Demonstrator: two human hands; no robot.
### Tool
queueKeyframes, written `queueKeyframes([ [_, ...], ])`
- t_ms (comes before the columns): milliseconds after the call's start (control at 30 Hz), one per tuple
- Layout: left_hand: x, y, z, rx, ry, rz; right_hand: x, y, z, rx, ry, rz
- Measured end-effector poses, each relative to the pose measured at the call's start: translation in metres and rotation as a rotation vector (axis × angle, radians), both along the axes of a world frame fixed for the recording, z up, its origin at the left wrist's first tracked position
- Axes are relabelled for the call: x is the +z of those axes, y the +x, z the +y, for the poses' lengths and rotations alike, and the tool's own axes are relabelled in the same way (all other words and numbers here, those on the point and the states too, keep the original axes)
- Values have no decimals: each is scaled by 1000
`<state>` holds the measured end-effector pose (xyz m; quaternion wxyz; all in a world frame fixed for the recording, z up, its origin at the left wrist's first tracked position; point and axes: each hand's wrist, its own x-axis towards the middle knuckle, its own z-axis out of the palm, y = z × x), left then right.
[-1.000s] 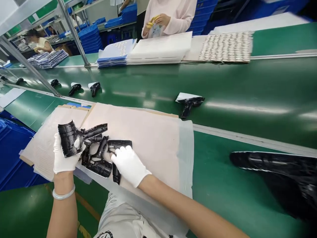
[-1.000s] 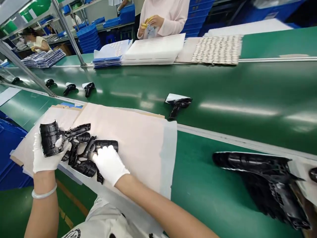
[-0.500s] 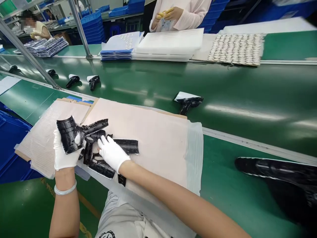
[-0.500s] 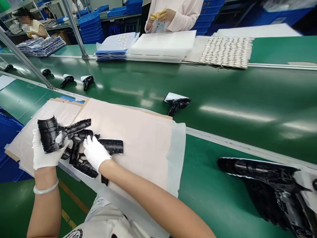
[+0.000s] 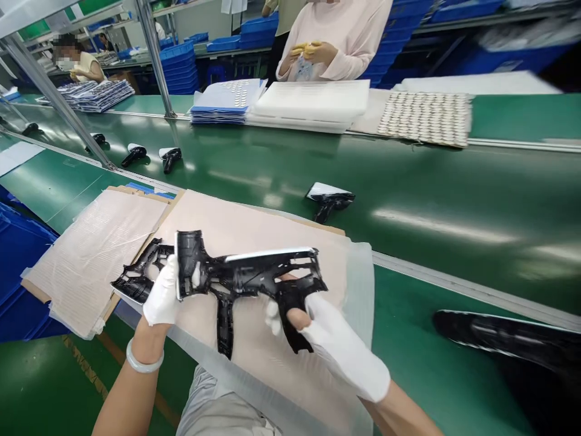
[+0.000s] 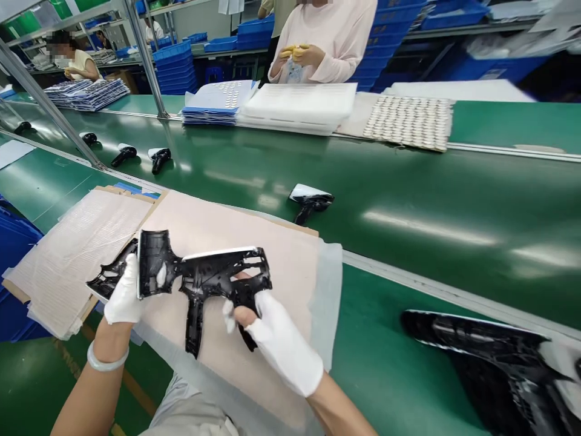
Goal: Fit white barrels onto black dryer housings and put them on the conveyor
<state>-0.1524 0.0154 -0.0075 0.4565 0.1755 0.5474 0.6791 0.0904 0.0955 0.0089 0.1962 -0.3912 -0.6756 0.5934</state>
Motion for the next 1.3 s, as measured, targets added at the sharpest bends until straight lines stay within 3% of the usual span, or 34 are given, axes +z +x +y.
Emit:
queueKeyframes([
  [133,1,33,3,-181,-16,21,-10,11,-10,-160,484,81],
  [267,5,53,6,-377,26,65,-22,6,-10,-171,1089,-1],
  [367,8,63,10,-501,86,-25,-27,2,-7,-74,1254,-48],
  [567,9,70,11,-499,75,-150,-30,0,-8,-104,1254,-39],
  [767,8,68,10,-554,91,-135,-14,-2,-13,-112,813,-59],
  [867,9,70,11,-542,73,-98,-12,-2,-13,-123,783,-60],
  [967,11,72,11,-516,49,-65,-19,-1,-12,-90,899,-89],
  [1067,11,73,10,-535,26,-71,-32,-1,-10,-48,1182,-94],
  [1133,9,74,9,-543,2,-82,-43,-1,-10,-105,1342,-114],
  [1200,5,74,7,-521,-10,-89,-51,-3,-12,-190,1366,-169],
  [1233,2,74,7,-506,-11,-89,-53,-4,-13,-215,1303,-172],
  [1300,-2,73,6,-468,1,-76,-52,-5,-18,-237,951,-70],
])
